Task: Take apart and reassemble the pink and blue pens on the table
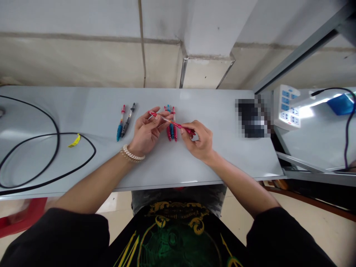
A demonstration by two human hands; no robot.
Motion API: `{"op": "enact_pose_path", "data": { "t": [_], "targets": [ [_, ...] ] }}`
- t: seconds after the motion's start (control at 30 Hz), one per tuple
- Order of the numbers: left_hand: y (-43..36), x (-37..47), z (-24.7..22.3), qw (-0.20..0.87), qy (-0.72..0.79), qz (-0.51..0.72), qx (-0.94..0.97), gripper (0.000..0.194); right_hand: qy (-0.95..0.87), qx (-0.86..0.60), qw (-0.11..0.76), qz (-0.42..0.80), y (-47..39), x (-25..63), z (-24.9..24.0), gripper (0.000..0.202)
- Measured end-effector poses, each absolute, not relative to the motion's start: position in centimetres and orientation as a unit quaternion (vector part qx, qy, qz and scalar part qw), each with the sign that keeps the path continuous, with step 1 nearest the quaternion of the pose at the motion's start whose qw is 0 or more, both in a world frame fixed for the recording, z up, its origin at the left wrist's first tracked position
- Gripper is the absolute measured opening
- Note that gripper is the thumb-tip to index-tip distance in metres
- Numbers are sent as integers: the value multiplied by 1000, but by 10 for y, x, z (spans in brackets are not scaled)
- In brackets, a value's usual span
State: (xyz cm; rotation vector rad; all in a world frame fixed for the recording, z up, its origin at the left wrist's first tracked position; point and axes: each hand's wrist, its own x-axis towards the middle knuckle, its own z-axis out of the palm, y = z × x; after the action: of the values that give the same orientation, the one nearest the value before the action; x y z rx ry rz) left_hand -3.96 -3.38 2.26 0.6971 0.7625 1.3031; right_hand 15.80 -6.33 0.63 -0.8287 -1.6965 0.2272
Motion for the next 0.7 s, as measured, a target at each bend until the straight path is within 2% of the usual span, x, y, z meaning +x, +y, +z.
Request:
{"op": "enact_pose_path", "data": {
  "t": [0.17,0.4,0.7],
  "targets": [
    [-32,-38,22,646,365,602,297,26,-731,-362,573,80,-63,161,6,8],
    [-30,-37,22,625,379,622,280,36,-733,-384,557,72,-62,164,4,14],
    [-32,-37,24,620,387,622,281,51,-732,-383,560,66,-61,164,2,9]
  ]
}}
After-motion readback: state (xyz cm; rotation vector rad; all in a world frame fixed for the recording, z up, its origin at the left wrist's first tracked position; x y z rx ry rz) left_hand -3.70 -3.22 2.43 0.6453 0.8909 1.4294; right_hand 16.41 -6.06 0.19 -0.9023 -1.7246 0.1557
